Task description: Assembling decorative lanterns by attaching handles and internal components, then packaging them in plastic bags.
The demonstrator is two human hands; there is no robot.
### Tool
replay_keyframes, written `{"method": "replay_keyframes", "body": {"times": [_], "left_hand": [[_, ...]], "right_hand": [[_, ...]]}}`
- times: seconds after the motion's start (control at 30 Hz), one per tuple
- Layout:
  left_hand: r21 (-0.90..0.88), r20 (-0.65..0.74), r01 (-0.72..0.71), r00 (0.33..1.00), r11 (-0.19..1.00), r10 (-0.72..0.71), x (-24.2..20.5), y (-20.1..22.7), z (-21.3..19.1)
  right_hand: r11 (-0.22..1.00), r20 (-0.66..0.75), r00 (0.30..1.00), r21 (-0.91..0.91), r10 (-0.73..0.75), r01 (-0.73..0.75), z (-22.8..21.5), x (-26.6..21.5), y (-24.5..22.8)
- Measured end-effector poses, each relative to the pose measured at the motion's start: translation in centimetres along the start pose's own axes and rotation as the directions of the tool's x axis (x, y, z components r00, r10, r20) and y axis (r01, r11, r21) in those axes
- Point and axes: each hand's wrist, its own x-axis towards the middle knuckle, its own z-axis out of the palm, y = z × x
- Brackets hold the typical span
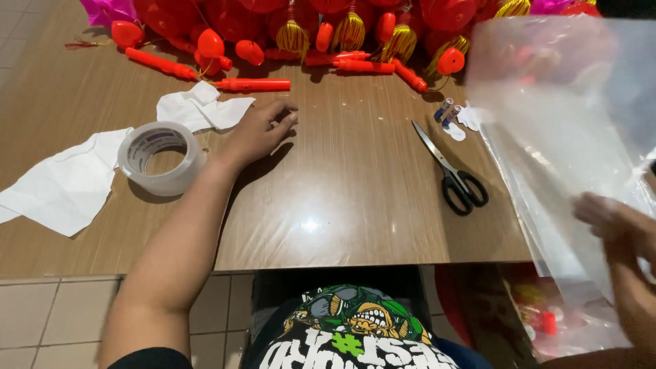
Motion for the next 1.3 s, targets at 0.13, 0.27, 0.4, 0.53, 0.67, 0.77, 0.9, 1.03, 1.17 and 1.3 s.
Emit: {"method": "replay_keyframes", "body": {"times": [0.13, 0.27, 0.4, 0.53, 0.67, 0.77, 0.9, 1.03, 1.17, 1.3], "left_hand": [[0.038, -0.08, -0.073, 0.994, 0.997, 0.076, -0.1, -0.2, -0.1], [-0.059, -0.158, -0.039, 0.987, 0.997, 0.029, -0.7, 0.7, -0.7], [-0.325, -0.043, 0.165, 0.981, 0.931, -0.189, -1.6, 2.8, -1.5], [-0.039, -0.074, 0.024, 0.997, 0.999, -0.027, -2.6, 3.4, -1.9], [-0.071, -0.004, 0.084, 0.996, 0.994, -0.085, -2.1, 2.5, -1.8], [-0.031, 0.091, 0.092, 0.992, 0.995, -0.088, -3.3, 5.5, -2.7], [-0.026, 0.226, 0.241, 0.947, 0.97, -0.229, -4.4, 7.3, -1.3], [0.082, 0.142, 0.202, 0.967, 0.976, -0.212, -1.0, -0.3, 2.1], [0.193, -0.017, 0.161, 0.987, 0.968, -0.161, -1.3, 1.1, 2.7], [0.332, -0.126, 0.11, 0.99, 0.937, -0.071, -0.5, -0.4, 3.9]], "right_hand": [[0.992, 0.234, 0.969, -0.11, 0.084, -0.06, 6.0, 2.7, -4.7], [0.999, 0.561, 0.827, -0.031, 0.027, -0.012, 15.2, 4.8, -8.5], [1.0, 0.731, 0.683, 0.008, -0.016, 0.016, 19.4, 5.9, -11.2], [0.975, 0.717, 0.661, 0.156, -0.221, 0.158, 21.4, 6.7, -8.9], [0.959, 0.725, 0.632, 0.257, -0.275, 0.121, 22.0, 8.0, -7.7], [0.983, 0.774, 0.608, 0.167, -0.179, 0.077, 22.6, 8.6, -7.9], [0.999, 0.768, 0.64, 0.038, -0.039, 0.015, 24.0, 8.3, -8.5], [0.988, 0.706, 0.708, 0.114, -0.007, -0.103, 24.6, 8.1, -10.2], [0.908, 0.687, 0.726, 0.322, -0.031, -0.266, 24.9, 7.1, -11.9], [0.839, 0.733, 0.67, 0.433, -0.115, -0.33, 23.6, 7.5, -12.7]]}}
